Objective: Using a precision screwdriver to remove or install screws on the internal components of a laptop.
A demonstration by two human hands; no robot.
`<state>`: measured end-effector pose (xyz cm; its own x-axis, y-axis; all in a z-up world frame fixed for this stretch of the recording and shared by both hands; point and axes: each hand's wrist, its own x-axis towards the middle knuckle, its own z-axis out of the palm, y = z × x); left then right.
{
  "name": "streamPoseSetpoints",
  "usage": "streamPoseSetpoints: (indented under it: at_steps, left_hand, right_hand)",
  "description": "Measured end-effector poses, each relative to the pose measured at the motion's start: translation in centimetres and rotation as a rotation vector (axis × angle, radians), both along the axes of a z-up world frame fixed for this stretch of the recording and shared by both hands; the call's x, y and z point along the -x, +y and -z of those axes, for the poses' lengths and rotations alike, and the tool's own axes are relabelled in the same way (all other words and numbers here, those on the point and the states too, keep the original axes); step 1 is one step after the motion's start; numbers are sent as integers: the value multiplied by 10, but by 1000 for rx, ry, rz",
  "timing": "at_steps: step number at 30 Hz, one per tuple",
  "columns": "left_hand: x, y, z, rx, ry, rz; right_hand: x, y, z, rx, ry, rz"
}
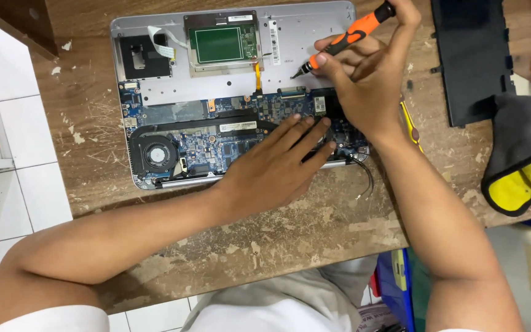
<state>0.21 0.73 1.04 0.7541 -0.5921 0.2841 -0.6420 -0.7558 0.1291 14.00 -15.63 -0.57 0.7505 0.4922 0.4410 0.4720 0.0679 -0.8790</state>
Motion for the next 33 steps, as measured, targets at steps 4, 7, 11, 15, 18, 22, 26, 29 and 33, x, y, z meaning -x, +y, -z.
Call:
streamPoseSetpoints:
  at_steps: [4,7,11,15,18,22,26,29,33]
  left_hand:
    - [0,0,2,2,18,-8]
    - [-3,1,3,72,154,13]
    - [-2,3,3,433,235,9]
    - [-3,7,1,871,180,-180]
    - [-6,6,10,988,106,-195]
    - [-3,7,10,959,60,-213]
    - [-1,7,9,907,-23,-203]
    - [0,6,9,899,-26,-206]
    - [-1,6,10,907,-32,-210]
  right_hand:
    - [-3,-13,2,50,-66,26]
    - [-2,-24,3,0,-36,18]
    - [8,-39,5,-29,67,139]
    - [6,-61,30,-81,110,113]
    - [10,-62,26,-54,110,94]
    - [15,-56,21,-35,51,23]
    - [20,-49,11,57,51,36]
    - [22,-49,10,91,60,58]
    - [28,-42,-3,-23,98,-31]
